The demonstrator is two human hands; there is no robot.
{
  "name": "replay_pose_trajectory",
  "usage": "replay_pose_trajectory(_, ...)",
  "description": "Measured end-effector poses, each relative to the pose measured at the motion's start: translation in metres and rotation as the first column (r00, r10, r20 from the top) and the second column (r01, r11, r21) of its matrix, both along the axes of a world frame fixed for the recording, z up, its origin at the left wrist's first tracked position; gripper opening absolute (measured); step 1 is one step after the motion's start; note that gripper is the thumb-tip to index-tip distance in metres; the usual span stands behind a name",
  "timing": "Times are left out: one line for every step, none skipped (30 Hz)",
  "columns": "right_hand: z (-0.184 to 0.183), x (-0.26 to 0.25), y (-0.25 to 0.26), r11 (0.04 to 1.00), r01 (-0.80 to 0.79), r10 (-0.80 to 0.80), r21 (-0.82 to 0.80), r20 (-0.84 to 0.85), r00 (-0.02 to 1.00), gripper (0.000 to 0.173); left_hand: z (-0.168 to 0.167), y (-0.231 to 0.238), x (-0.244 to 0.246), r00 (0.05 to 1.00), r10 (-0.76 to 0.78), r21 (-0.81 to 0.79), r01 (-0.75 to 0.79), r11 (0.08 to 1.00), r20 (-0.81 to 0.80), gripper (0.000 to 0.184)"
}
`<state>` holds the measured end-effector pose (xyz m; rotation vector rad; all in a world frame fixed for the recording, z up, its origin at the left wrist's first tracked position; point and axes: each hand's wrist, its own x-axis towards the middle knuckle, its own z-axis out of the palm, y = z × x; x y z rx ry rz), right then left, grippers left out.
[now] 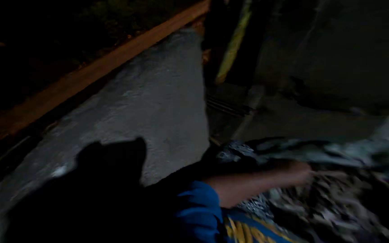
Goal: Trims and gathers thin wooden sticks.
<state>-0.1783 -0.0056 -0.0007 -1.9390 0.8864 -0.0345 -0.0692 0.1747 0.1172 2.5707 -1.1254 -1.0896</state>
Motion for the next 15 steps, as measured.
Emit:
replay_pose_trajectory(0.003, -0.002, 0.004, 0.996, -0.005, 0.002, 0.087, 0.033, 0.999, 0.049, -0.001, -0.007, 0.003, 1.000, -0.017, 0.027, 0.017, 0.999, -0.024, 0.035)
replay_pose_trajectory(0.006, -0.005, 0.013, 0.985, 0.018, -0.036, 0.173, 0.100, 0.994, 0.041, -0.005, -0.015, 0.004, 0.998, -0.046, 0.041, 0.048, 0.998, -0.050, 0.036)
replay_pose_trajectory(0.002, -0.008, 0.019, 0.964, 0.027, -0.085, 0.266, 0.212, 0.974, 0.036, -0.015, -0.023, 0.006, 0.996, -0.073, 0.029, 0.075, 0.997, -0.059, 0.035)
replay_pose_trajectory(-0.007, -0.008, 0.024, 0.914, 0.037, -0.178, 0.403, 0.317, 0.932, 0.031, -0.023, -0.028, 0.009, 0.994, -0.091, 0.020, 0.093, 0.995, -0.068, 0.035)
replay_pose_trajectory(0.002, -0.006, 0.032, 0.824, 0.110, -0.311, 0.555, 0.281, 0.908, 0.026, -0.028, -0.031, 0.011, 0.992, -0.090, 0.006, 0.091, 0.996, -0.089, 0.036)
replay_pose_trajectory(0.008, -0.004, 0.031, 0.733, 0.185, -0.405, 0.654, 0.201, 0.892, 0.024, -0.029, -0.031, 0.013, 0.989, -0.072, -0.009, 0.071, 0.997, -0.130, 0.037)
replay_pose_trajectory(0.005, -0.006, 0.023, 0.705, 0.219, -0.431, 0.675, 0.162, 0.887, 0.024, -0.029, -0.029, 0.014, 0.981, -0.043, -0.016, 0.040, 0.999, -0.187, 0.038)
replay_pose_trajectory(-0.001, -0.010, 0.013, 0.716, 0.229, -0.437, 0.660, 0.167, 0.884, 0.025, -0.030, -0.028, 0.015, 0.970, -0.014, -0.017, 0.010, 1.000, -0.242, 0.037)
replay_pose_trajectory(-0.003, -0.017, 0.004, 0.749, 0.221, -0.418, 0.624, 0.185, 0.890, 0.029, -0.032, -0.027, 0.016, 0.957, 0.008, -0.014, -0.013, 1.000, -0.288, 0.036)
replay_pose_trajectory(-0.005, -0.019, 0.001, 0.760, 0.251, -0.436, 0.599, 0.184, 0.881, 0.028, -0.036, -0.026, 0.016, 0.945, 0.028, -0.015, -0.035, 0.999, -0.327, 0.036)
replay_pose_trajectory(0.000, -0.021, 0.003, 0.776, 0.278, -0.440, 0.567, 0.170, 0.881, 0.026, -0.038, -0.025, 0.016, 0.935, 0.048, -0.014, -0.057, 0.998, -0.352, 0.036)
replay_pose_trajectory(0.006, -0.022, 0.008, 0.808, 0.288, -0.421, 0.514, 0.162, 0.892, 0.025, -0.039, -0.025, 0.017, 0.930, 0.069, -0.015, -0.080, 0.997, -0.362, 0.036)
replay_pose_trajectory(0.018, -0.023, 0.015, 0.841, 0.261, -0.374, 0.474, 0.161, 0.913, 0.029, -0.038, -0.025, 0.017, 0.930, 0.095, -0.022, -0.111, 0.994, -0.356, 0.036)
replay_pose_trajectory(0.026, -0.021, 0.027, 0.857, 0.248, -0.348, 0.453, 0.153, 0.925, 0.029, -0.033, -0.025, 0.017, 0.929, 0.129, -0.024, -0.146, 0.989, -0.348, 0.037)
replay_pose_trajectory(0.034, -0.021, 0.038, 0.855, 0.227, -0.329, 0.467, 0.149, 0.933, 0.031, -0.027, -0.025, 0.015, 0.923, 0.162, -0.023, -0.181, 0.983, -0.349, 0.037)
